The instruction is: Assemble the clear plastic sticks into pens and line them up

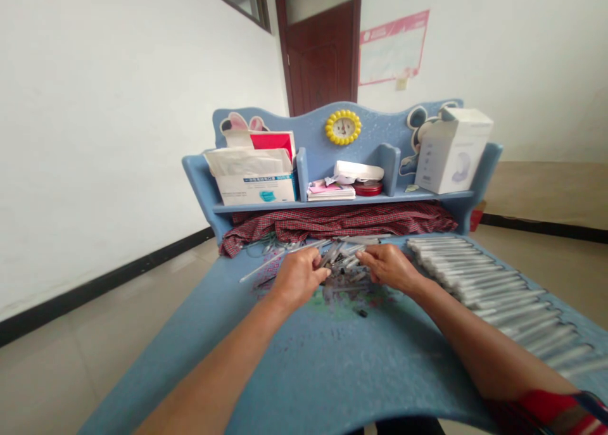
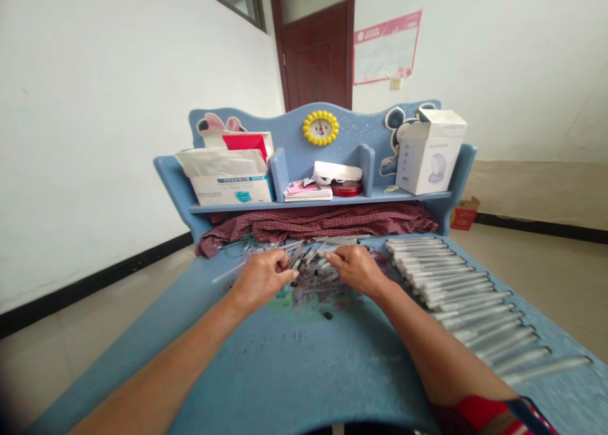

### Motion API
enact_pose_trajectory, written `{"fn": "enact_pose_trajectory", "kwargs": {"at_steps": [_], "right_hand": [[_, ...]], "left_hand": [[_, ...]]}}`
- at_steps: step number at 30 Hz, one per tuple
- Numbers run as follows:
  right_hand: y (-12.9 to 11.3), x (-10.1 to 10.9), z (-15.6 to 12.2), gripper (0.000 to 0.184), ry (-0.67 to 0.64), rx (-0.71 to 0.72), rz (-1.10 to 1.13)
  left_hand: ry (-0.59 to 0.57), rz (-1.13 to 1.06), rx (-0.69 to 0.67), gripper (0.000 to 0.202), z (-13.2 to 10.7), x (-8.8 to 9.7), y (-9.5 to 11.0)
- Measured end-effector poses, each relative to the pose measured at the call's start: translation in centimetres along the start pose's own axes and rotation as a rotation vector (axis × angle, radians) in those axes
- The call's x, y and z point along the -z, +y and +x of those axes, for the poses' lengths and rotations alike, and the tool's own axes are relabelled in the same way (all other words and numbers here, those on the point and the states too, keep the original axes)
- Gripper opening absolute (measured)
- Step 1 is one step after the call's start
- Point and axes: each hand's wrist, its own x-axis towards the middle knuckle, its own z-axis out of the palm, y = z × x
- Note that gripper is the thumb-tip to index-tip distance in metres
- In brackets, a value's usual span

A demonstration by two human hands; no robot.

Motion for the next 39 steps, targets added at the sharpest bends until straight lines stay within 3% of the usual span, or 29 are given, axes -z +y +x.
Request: {"fn": "enact_pose_trajectory", "kwargs": {"at_steps": [3,5,9,12,15,17,22,25,30,39], "right_hand": [[0.5,0.2,0.1,0.021,-0.018,0.089,-0.404],[0.4,0.1,0.0,0.021,-0.104,0.113,-0.570],[-0.1,-0.3,-0.2,0.023,-0.226,0.149,-0.726],[-0.4,-0.3,-0.2,0.022,-0.243,0.145,-0.749],[-0.6,-0.1,-0.3,0.022,-0.190,0.169,-0.647],[-0.9,-0.1,-0.5,0.021,-0.176,0.216,-0.454],[-2.0,-0.8,-1.1,0.020,-0.344,0.196,0.179],[-2.4,-1.4,-1.3,0.019,-0.379,0.114,0.395],[-2.7,-1.6,-1.4,0.020,-0.358,0.070,0.520],[-2.6,-1.8,-1.4,0.022,-0.351,0.088,0.530]], "left_hand": [[-0.055,-0.293,0.159,0.023,0.4,0.1,-0.3],[-0.090,-0.507,0.248,0.023,0.4,0.1,-0.2],[-0.080,-0.832,0.354,0.024,0.2,0.0,0.0],[-0.055,-1.005,0.390,0.022,0.3,0.1,0.0],[-0.042,-1.123,0.432,0.022,0.4,0.2,-0.1],[-0.014,-1.191,0.449,0.021,0.5,0.3,-0.2],[0.092,-1.307,0.427,0.019,0.6,0.5,-0.3],[0.122,-1.315,0.405,0.019,0.6,0.5,-0.2],[0.145,-1.310,0.386,0.020,0.5,0.4,0.0],[0.175,-1.311,0.394,0.019,0.5,0.5,0.2]]}}
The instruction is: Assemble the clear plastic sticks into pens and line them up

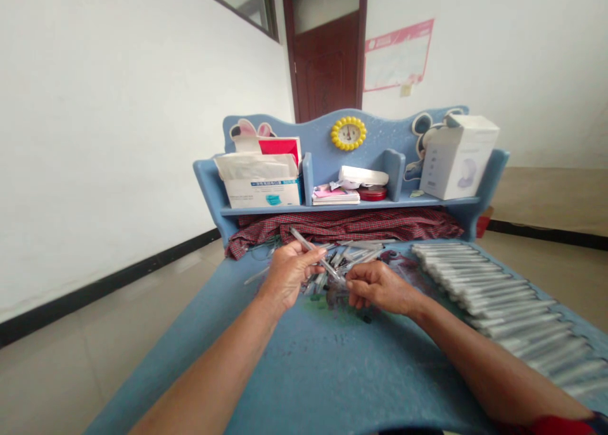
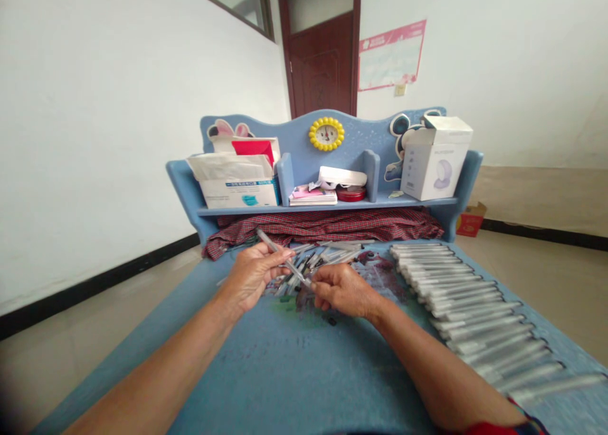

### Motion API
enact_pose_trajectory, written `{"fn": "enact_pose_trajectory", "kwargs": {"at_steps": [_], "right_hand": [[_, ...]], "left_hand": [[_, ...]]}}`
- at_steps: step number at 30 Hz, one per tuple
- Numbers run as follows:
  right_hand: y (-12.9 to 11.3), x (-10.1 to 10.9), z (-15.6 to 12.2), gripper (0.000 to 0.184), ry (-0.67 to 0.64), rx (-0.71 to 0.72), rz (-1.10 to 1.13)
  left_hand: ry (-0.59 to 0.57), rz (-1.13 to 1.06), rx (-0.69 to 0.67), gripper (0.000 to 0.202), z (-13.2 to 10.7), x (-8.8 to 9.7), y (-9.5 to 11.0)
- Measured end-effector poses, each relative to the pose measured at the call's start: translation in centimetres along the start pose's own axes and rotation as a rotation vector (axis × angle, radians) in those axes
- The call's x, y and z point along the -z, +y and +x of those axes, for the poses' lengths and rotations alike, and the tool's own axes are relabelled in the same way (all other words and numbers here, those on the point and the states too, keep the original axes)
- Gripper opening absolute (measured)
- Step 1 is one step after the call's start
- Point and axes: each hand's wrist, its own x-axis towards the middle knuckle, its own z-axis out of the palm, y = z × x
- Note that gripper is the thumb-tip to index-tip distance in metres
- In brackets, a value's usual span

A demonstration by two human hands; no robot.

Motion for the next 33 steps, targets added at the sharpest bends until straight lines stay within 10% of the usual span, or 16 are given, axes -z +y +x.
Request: {"fn": "enact_pose_trajectory", "kwargs": {"at_steps": [22,33], "right_hand": [[0.2,-1.7,0.6,0.030,0.184,-0.013,0.213],[-0.2,-1.9,-0.1,0.017,0.388,0.189,-0.545]], "left_hand": [[-0.130,0.005,0.151,0.017,0.0,0.4,-0.3],[-0.015,-0.051,0.108,0.017,-0.6,-0.9,-0.9]]}}
